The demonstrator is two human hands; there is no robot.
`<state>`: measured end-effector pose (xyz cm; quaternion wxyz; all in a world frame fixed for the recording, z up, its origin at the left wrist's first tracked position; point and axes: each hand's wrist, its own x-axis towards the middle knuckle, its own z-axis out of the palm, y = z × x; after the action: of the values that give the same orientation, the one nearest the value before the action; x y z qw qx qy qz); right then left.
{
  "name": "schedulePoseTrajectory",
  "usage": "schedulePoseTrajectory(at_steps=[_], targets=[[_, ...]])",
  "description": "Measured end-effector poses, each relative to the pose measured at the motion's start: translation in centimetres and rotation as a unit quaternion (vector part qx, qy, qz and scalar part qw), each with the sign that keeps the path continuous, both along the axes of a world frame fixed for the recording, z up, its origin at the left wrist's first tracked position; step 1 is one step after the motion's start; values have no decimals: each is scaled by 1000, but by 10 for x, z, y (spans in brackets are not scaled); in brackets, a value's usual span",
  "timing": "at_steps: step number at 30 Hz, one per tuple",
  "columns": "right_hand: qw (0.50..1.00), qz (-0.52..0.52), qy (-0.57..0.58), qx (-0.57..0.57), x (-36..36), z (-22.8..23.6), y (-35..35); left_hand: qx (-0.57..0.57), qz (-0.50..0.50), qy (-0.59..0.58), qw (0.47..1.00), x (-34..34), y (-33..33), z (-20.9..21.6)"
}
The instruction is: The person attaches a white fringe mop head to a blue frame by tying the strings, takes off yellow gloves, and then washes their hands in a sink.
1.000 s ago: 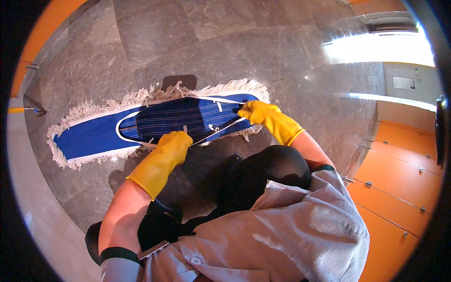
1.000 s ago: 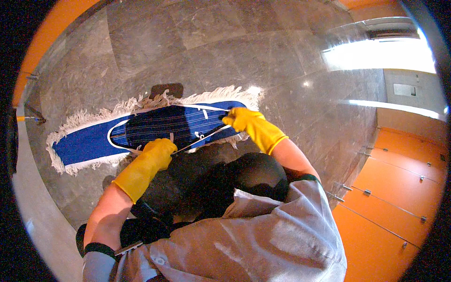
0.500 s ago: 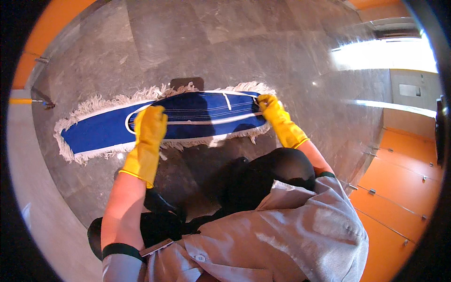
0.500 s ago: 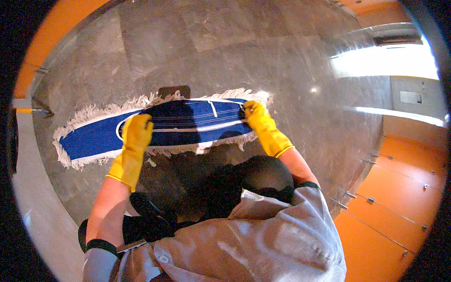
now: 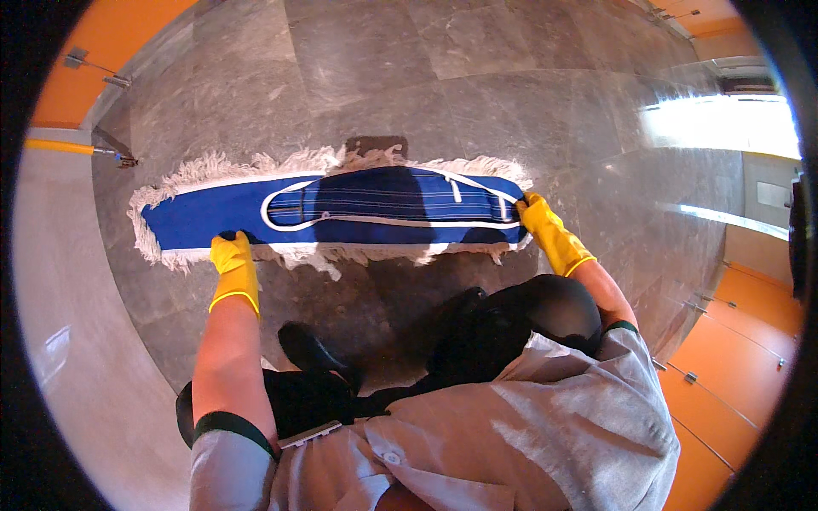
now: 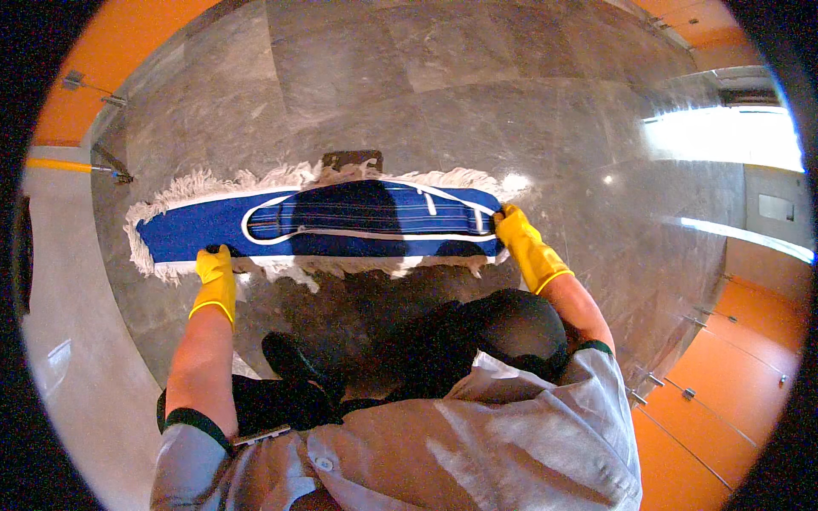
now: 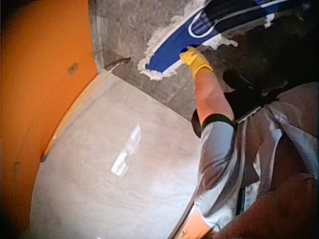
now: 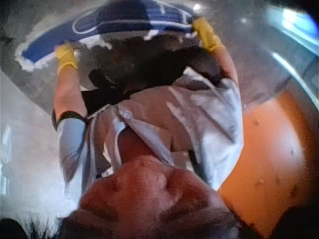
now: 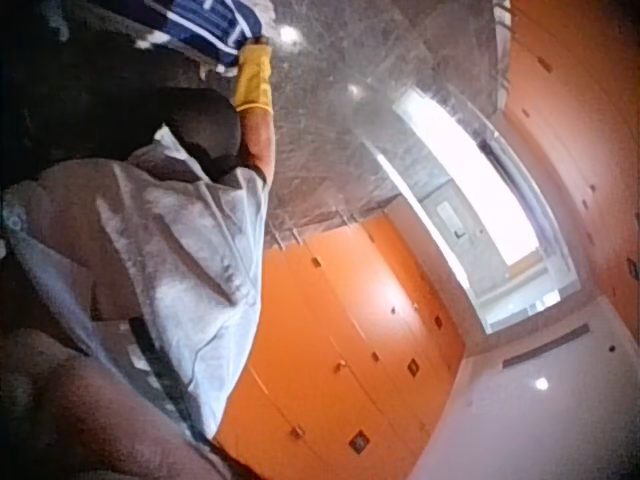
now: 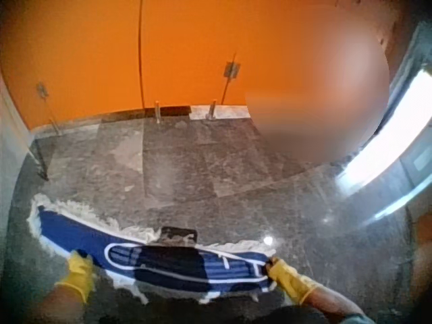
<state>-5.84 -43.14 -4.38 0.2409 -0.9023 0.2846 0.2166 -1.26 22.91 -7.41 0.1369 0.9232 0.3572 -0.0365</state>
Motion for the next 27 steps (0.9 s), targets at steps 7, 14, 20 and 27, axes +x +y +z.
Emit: schedulePoseTrajectory(at_steps=[7, 14, 20, 27], targets=[[978, 102, 126, 133, 12, 64, 40, 76, 56, 49, 994, -8, -58, 24], [923, 379, 31, -64, 63, 108, 8, -75, -362, -163, 915, 45, -219, 64], [821, 570, 17, -1, 78, 94, 24, -363, -509, -53, 779, 2, -385, 67], [869, 486, 95, 6, 63, 55, 73, -316, -490, 86, 808, -45, -402, 36]])
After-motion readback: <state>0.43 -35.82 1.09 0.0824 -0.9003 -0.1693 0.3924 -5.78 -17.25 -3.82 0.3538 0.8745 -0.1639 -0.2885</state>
